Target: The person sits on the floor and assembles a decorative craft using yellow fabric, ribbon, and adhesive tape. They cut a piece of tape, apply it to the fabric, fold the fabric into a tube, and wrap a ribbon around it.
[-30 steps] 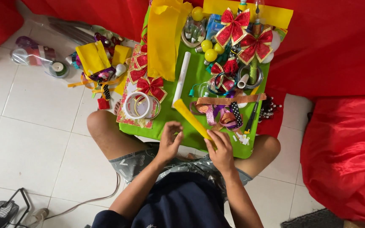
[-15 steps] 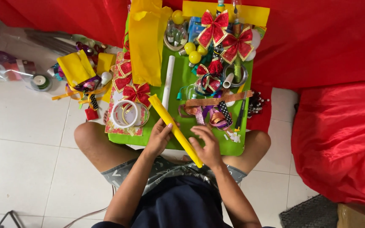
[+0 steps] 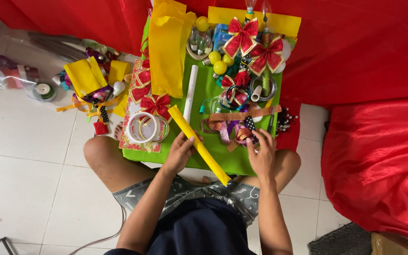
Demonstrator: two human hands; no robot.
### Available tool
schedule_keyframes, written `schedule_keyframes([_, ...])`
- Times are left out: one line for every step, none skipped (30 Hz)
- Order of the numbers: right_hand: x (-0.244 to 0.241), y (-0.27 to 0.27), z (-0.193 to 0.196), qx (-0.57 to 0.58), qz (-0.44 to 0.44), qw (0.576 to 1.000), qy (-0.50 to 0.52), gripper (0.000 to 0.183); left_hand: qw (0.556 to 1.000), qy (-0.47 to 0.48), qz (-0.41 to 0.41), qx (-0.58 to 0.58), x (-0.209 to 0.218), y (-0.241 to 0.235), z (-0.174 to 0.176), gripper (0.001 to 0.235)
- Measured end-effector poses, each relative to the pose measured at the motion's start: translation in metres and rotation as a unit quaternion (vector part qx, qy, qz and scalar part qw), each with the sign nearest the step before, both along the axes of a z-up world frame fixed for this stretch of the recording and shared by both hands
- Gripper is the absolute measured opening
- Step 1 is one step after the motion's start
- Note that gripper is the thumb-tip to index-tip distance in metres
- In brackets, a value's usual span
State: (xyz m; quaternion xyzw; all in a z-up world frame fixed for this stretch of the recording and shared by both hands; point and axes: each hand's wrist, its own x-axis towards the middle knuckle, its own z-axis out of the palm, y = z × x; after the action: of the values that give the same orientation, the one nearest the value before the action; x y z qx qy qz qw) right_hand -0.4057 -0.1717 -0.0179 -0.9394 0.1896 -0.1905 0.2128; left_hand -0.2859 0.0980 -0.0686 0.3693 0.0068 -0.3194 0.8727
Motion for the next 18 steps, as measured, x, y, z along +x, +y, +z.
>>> schedule_keyframes([0.002,0.009,0.010,0.001,0.000,1.000,0.000,0.035,1.000,0.000,0.000,0.001,0.000,0.000,0.000,0.029])
schedule_keyframes([0.005,0.018,0.021,0.026,0.008,1.000,-0.007,0.032,1.000,0.000,-0.001,0.001,0.000,0.000,0.000,0.029])
schedule_keyframes([0.008,0.027,0.030,0.052,0.018,0.998,-0.015,0.032,1.000,-0.002,-0.001,0.002,0.002,0.000,0.000,0.030])
schedule_keyframes([0.004,0.035,0.038,0.053,0.019,0.998,-0.016,0.032,1.000,-0.002,0.000,0.003,0.002,-0.001,0.005,0.030])
schedule_keyframes([0.001,0.044,0.045,0.091,0.061,0.993,-0.032,0.030,1.000,0.000,0.000,0.001,0.002,0.000,0.010,0.030])
schedule_keyframes([-0.002,0.053,0.052,0.129,0.103,0.985,-0.048,0.028,1.000,0.002,-0.001,-0.002,0.002,0.001,0.014,0.030])
schedule_keyframes([-0.002,0.059,0.055,0.133,0.110,0.984,-0.046,0.028,1.000,0.003,0.007,0.002,0.002,0.002,0.017,0.030])
schedule_keyframes([-0.003,0.065,0.057,0.195,0.165,0.967,0.003,0.035,1.000,0.001,-0.001,0.001,0.001,0.002,0.020,0.030])
schedule_keyframes([-0.004,0.069,0.061,0.252,0.219,0.941,0.052,0.043,1.000,-0.001,-0.008,-0.002,0.001,0.000,0.023,0.030])
schedule_keyframes([-0.005,0.073,0.057,0.253,0.225,0.939,0.054,0.043,1.000,-0.001,-0.001,0.000,-0.001,0.000,0.020,0.030])
schedule_keyframes([-0.006,0.076,0.054,0.226,0.229,0.944,0.077,0.046,1.000,-0.017,-0.012,0.008,-0.002,-0.001,0.018,0.031])
schedule_keyframes([-0.006,0.080,0.051,0.199,0.232,0.947,0.100,0.058,0.999,-0.033,-0.023,0.017,-0.002,-0.002,0.016,0.033])
schedule_keyframes([-0.004,0.085,0.051,0.199,0.236,0.946,0.099,0.058,0.999,-0.034,-0.019,0.017,-0.003,-0.003,0.017,0.033])
schedule_keyframes([-0.002,0.091,0.051,0.206,0.214,0.947,0.121,0.061,0.997,-0.056,-0.035,0.026,-0.003,-0.004,0.018,0.032])
schedule_keyframes([-0.001,0.097,0.050,0.215,0.190,0.947,0.144,0.064,0.995,-0.076,-0.053,0.036,-0.005,-0.004,0.019,0.031])
schedule_keyframes([-0.001,0.097,0.047,0.215,0.193,0.946,0.144,0.064,0.995,-0.076,-0.050,0.037,-0.006,-0.005,0.014,0.031])
schedule_keyframes([0.001,0.097,0.044,0.205,0.194,0.949,0.142,0.057,0.995,-0.082,-0.056,0.030,-0.006,-0.005,0.010,0.032])
schedule_keyframes([0.002,0.098,0.041,0.194,0.194,0.951,0.140,0.051,0.994,-0.088,-0.063,0.023,-0.006,-0.005,0.005,0.034])
